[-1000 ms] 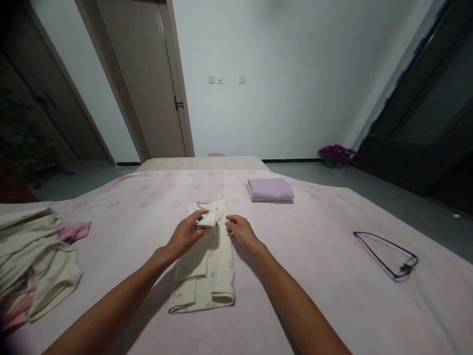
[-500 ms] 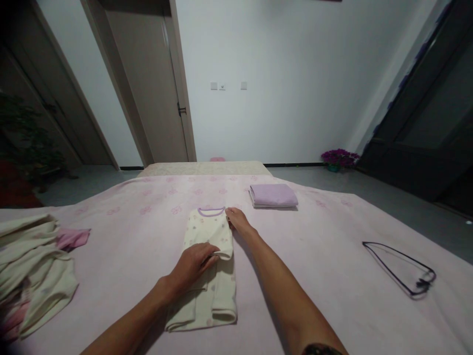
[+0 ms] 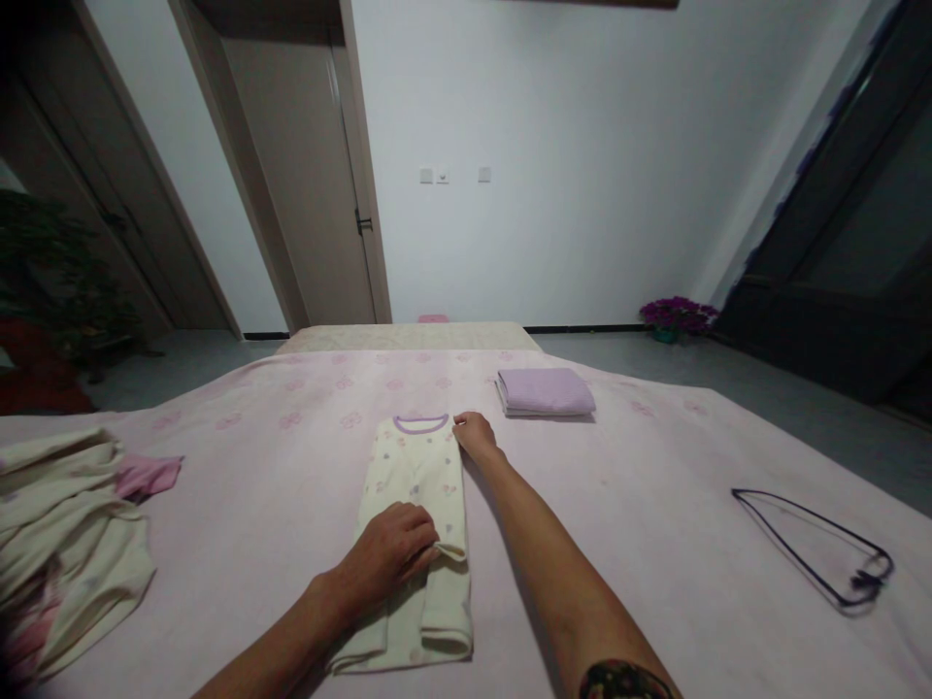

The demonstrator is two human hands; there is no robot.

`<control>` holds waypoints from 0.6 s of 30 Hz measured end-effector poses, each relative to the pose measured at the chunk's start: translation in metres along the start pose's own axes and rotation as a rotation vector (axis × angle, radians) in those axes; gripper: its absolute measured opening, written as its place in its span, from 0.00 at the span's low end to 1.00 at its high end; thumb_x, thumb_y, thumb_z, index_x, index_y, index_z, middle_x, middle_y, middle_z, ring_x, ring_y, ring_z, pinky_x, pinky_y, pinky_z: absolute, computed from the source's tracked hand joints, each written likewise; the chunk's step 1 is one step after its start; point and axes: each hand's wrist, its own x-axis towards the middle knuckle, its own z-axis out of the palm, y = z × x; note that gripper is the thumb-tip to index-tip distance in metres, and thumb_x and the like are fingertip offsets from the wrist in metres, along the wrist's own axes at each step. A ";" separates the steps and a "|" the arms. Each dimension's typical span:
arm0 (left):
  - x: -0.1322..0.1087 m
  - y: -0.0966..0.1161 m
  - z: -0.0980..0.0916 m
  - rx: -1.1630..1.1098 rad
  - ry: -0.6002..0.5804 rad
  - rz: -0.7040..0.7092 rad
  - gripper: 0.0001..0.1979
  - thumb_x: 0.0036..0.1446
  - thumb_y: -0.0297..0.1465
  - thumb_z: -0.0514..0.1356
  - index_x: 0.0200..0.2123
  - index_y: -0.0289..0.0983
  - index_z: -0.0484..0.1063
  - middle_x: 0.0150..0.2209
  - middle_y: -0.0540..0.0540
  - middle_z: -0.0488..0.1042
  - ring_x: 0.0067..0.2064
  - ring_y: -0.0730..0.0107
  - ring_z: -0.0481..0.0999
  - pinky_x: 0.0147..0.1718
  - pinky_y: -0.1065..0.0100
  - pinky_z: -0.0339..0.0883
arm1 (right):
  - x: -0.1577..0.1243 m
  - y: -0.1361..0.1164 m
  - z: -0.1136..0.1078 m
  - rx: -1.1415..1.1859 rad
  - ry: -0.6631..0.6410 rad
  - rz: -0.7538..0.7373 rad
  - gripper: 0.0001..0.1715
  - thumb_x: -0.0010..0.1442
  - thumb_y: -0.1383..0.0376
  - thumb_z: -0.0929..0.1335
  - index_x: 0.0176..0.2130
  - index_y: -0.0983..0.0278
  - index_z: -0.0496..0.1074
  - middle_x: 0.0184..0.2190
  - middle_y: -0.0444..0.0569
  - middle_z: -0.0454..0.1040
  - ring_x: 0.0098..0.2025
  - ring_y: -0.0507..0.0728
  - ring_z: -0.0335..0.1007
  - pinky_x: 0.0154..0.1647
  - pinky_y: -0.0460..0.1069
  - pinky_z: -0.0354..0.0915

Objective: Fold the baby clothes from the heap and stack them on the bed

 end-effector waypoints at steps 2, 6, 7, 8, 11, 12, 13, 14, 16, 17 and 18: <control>-0.001 0.001 0.000 -0.009 -0.025 0.000 0.11 0.68 0.36 0.56 0.33 0.38 0.69 0.35 0.47 0.74 0.38 0.65 0.71 0.37 0.64 0.60 | 0.002 0.001 -0.001 -0.032 0.003 0.015 0.15 0.50 0.69 0.70 0.39 0.60 0.81 0.35 0.47 0.81 0.38 0.56 0.75 0.36 0.46 0.62; -0.004 0.004 -0.003 -0.052 -0.058 -0.009 0.09 0.68 0.35 0.54 0.36 0.39 0.69 0.37 0.46 0.74 0.39 0.64 0.70 0.39 0.64 0.61 | 0.004 0.001 -0.002 -0.087 0.016 0.024 0.12 0.51 0.68 0.71 0.38 0.59 0.80 0.39 0.48 0.81 0.40 0.56 0.75 0.37 0.47 0.62; -0.004 0.005 -0.005 -0.063 -0.065 -0.011 0.09 0.68 0.35 0.54 0.36 0.39 0.69 0.37 0.46 0.73 0.40 0.64 0.70 0.40 0.64 0.61 | 0.005 0.000 -0.002 -0.102 0.022 0.024 0.12 0.52 0.67 0.71 0.38 0.59 0.79 0.39 0.48 0.81 0.40 0.56 0.75 0.37 0.47 0.62; -0.004 0.006 -0.006 -0.073 -0.071 -0.013 0.08 0.68 0.35 0.54 0.36 0.39 0.69 0.37 0.46 0.73 0.40 0.64 0.70 0.40 0.64 0.61 | 0.005 0.000 -0.001 -0.118 0.029 0.024 0.12 0.53 0.67 0.71 0.39 0.60 0.79 0.40 0.49 0.81 0.40 0.57 0.74 0.37 0.48 0.61; -0.005 0.008 -0.009 -0.098 -0.075 -0.015 0.07 0.67 0.34 0.55 0.36 0.39 0.68 0.38 0.46 0.73 0.40 0.64 0.69 0.39 0.64 0.60 | 0.003 0.000 -0.001 -0.169 0.054 0.009 0.17 0.54 0.66 0.70 0.46 0.60 0.75 0.41 0.51 0.80 0.41 0.58 0.73 0.37 0.49 0.60; -0.005 0.009 -0.010 -0.105 -0.074 -0.014 0.06 0.67 0.33 0.55 0.36 0.39 0.68 0.38 0.46 0.73 0.40 0.64 0.69 0.39 0.64 0.60 | 0.003 -0.001 -0.001 -0.183 0.059 -0.006 0.20 0.55 0.66 0.70 0.48 0.60 0.74 0.41 0.51 0.79 0.42 0.58 0.73 0.38 0.49 0.60; -0.005 0.010 -0.011 -0.112 -0.073 -0.014 0.06 0.66 0.33 0.55 0.36 0.39 0.67 0.38 0.46 0.73 0.40 0.64 0.69 0.39 0.64 0.60 | 0.002 -0.001 -0.001 -0.194 0.060 -0.024 0.21 0.56 0.67 0.70 0.50 0.59 0.72 0.41 0.51 0.79 0.42 0.58 0.73 0.38 0.49 0.59; -0.005 0.011 -0.011 -0.119 -0.074 -0.013 0.05 0.66 0.32 0.55 0.36 0.39 0.67 0.38 0.46 0.73 0.40 0.64 0.69 0.39 0.64 0.60 | 0.001 -0.001 -0.001 -0.205 0.057 -0.045 0.21 0.57 0.67 0.70 0.51 0.59 0.72 0.41 0.50 0.79 0.41 0.57 0.72 0.38 0.48 0.59; -0.005 0.013 -0.014 -0.136 -0.082 -0.012 0.02 0.63 0.31 0.57 0.37 0.40 0.68 0.38 0.47 0.72 0.41 0.64 0.69 0.39 0.64 0.60 | 0.000 -0.001 -0.001 -0.224 0.043 -0.083 0.17 0.58 0.67 0.69 0.48 0.58 0.73 0.41 0.49 0.78 0.42 0.57 0.71 0.39 0.48 0.58; -0.004 0.013 -0.015 -0.146 -0.091 -0.011 0.01 0.61 0.30 0.58 0.37 0.40 0.68 0.38 0.47 0.72 0.41 0.64 0.69 0.39 0.64 0.60 | 0.000 -0.002 -0.001 -0.233 0.035 -0.096 0.14 0.58 0.67 0.69 0.46 0.58 0.74 0.40 0.49 0.78 0.42 0.56 0.71 0.39 0.48 0.58; -0.004 0.014 -0.016 -0.155 -0.103 -0.010 0.03 0.59 0.30 0.60 0.37 0.40 0.68 0.38 0.47 0.72 0.41 0.64 0.68 0.40 0.64 0.60 | 0.000 -0.002 -0.002 -0.242 0.027 -0.104 0.12 0.58 0.67 0.69 0.44 0.59 0.74 0.40 0.49 0.78 0.42 0.56 0.71 0.40 0.48 0.58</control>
